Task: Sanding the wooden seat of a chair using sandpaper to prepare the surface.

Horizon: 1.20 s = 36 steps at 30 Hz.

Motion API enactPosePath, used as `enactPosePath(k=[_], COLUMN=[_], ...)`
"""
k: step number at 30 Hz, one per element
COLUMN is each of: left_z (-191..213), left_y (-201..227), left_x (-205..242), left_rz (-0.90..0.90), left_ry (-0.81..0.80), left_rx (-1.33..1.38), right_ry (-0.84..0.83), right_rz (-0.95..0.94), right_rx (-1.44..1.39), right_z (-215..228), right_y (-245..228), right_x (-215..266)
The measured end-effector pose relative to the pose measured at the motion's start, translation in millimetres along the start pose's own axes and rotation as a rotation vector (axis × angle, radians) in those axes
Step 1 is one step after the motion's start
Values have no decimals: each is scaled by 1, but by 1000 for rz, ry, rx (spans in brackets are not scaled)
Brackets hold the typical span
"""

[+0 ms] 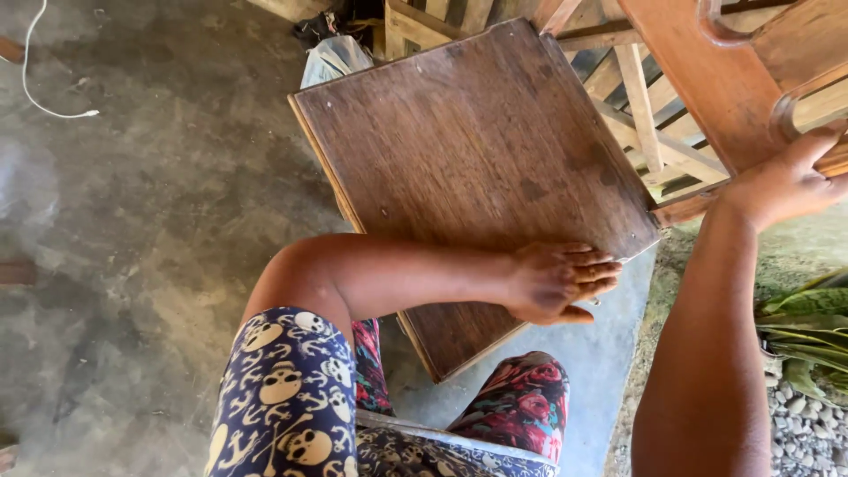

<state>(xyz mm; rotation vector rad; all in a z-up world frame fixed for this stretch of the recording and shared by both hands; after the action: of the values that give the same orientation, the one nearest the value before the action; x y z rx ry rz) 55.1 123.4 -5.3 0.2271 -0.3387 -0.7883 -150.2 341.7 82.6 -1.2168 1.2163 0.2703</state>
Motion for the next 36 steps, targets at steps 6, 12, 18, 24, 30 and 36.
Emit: enactPosePath(k=[6, 12, 18, 24, 30, 36], left_z=[72, 78, 53, 85, 25, 75], left_y=[-228, -145, -151, -273, -62, -260], left_x=[42, 44, 4, 36, -8, 50], left_rz=[587, 656, 343, 848, 74, 731], left_ry=[333, 280, 215, 373, 249, 289], left_rx=[36, 31, -72, -53, 159, -31], right_ry=[-70, -20, -36, 10, 11, -23], right_rz=[48, 1, -113, -200, -115, -152], right_rx=[-38, 26, -38, 135, 115, 118], right_z=[-6, -1, -9, -1, 3, -7], right_y=[3, 3, -16, 4, 23, -14], right_x=[2, 1, 3, 6, 0, 7])
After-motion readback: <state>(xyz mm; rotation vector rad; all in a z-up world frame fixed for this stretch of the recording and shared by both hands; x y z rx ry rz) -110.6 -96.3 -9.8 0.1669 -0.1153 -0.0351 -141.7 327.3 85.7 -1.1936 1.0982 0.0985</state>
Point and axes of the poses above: each hand's wrist, its own x-axis away from the middle knuckle, its own z-axis out of the back of the hand, y = z × x, the point moved 10 cm from there along -x, towards the middle knuckle, and after that the axes turned 3 degrees about -y, right-handed, at the moved point
